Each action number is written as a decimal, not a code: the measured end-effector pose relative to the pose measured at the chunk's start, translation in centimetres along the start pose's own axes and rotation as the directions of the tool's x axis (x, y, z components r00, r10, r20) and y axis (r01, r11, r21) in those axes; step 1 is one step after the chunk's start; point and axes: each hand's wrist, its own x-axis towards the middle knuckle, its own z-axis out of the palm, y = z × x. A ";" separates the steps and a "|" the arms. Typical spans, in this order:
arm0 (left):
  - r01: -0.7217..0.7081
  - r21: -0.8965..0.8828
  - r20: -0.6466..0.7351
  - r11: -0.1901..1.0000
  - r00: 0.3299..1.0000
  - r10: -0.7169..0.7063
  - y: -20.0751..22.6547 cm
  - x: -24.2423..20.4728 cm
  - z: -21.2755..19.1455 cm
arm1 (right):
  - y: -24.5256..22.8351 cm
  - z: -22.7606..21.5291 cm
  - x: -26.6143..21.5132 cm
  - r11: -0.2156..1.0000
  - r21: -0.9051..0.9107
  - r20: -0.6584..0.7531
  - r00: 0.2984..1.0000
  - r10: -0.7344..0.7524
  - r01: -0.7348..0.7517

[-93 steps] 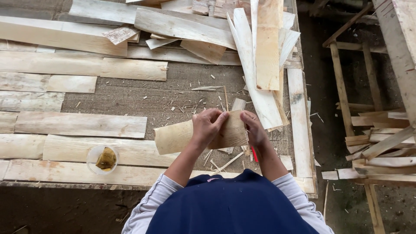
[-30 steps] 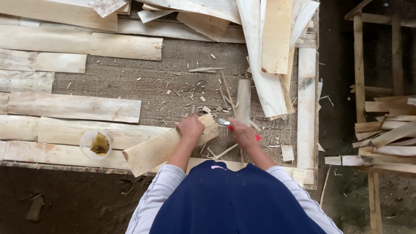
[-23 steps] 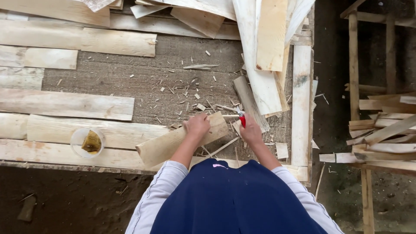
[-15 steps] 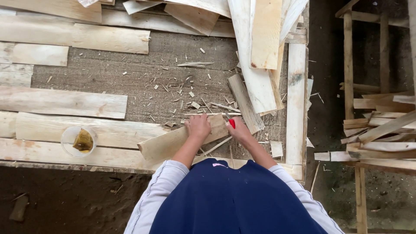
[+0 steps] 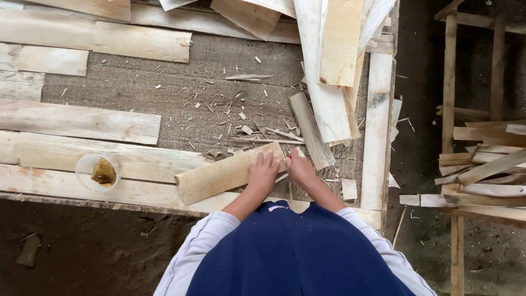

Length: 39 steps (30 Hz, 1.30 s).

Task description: The person uses a red utility knife to shave thin strips from several small wooden planks on a workbench. They repeatedly hold each plank, shave its surface, and place the finished pieces aside among other planks.

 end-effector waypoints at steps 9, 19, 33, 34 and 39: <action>0.021 0.051 0.256 0.999 0.966 -0.033 -0.1 0.9 -1.0 | -2.2 -0.5 -1.0 0.999 -0.022 0.033 0.998 -0.046 0.046; 0.077 0.155 0.475 0.985 0.868 -0.142 0.9 2.1 -1.2 | -3.1 -1.8 -0.3 0.998 -0.061 0.173 0.985 -0.023 0.034; 0.069 0.189 0.549 0.980 0.820 -0.164 1.4 1.9 -3.6 | 1.6 3.3 5.5 0.993 -0.117 0.207 0.978 0.002 0.022; 0.065 0.188 0.550 0.980 0.820 -0.160 1.6 2.0 -3.4 | 1.0 2.5 3.8 0.993 -0.115 0.206 0.979 0.005 0.019; 0.089 0.194 0.495 0.977 0.851 -0.176 1.7 1.8 -2.2 | 0.0 1.6 -2.4 0.992 -0.127 0.205 0.979 0.002 0.024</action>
